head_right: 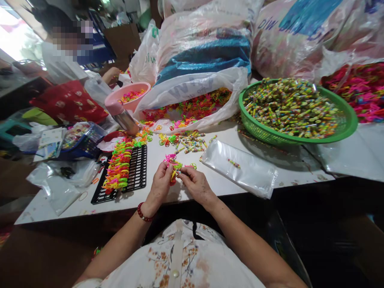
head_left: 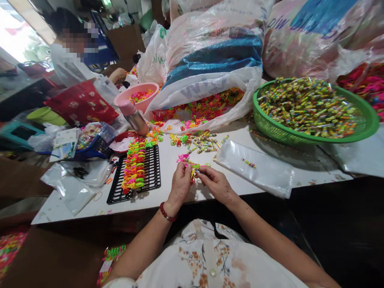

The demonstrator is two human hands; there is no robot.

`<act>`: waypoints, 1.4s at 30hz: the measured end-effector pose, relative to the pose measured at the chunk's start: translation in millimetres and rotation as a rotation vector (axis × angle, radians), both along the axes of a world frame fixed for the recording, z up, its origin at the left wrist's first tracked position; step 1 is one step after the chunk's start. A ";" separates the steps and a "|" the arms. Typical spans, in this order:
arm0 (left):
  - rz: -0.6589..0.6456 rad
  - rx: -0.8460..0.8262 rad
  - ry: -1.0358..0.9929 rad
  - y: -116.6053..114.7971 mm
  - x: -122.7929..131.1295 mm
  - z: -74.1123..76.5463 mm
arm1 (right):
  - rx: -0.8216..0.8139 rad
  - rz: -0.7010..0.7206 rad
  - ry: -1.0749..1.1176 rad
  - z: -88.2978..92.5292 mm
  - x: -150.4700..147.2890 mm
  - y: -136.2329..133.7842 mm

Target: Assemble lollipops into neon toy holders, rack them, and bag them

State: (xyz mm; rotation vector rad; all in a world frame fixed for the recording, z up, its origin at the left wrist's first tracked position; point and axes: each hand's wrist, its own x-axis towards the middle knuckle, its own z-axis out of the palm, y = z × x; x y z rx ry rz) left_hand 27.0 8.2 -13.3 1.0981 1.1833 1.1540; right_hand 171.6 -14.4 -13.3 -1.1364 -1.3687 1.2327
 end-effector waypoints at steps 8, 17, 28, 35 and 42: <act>-0.050 -0.089 -0.055 -0.3 4.0 10.1 | -0.138 0.035 0.141 0.2 -1.0 -2.0; -0.053 -0.055 -0.092 1.7 6.8 4.0 | -0.149 0.026 0.112 6.4 4.9 1.4; -0.061 -0.029 -0.045 -3.7 9.4 -4.2 | -0.189 0.040 0.137 -6.8 7.9 1.1; -0.028 -0.002 0.012 -2.3 6.5 -8.2 | -0.188 0.043 0.082 -5.9 9.7 -0.5; -0.067 -0.056 0.155 -0.1 1.3 -3.8 | 0.037 0.080 -0.086 8.0 10.6 -5.1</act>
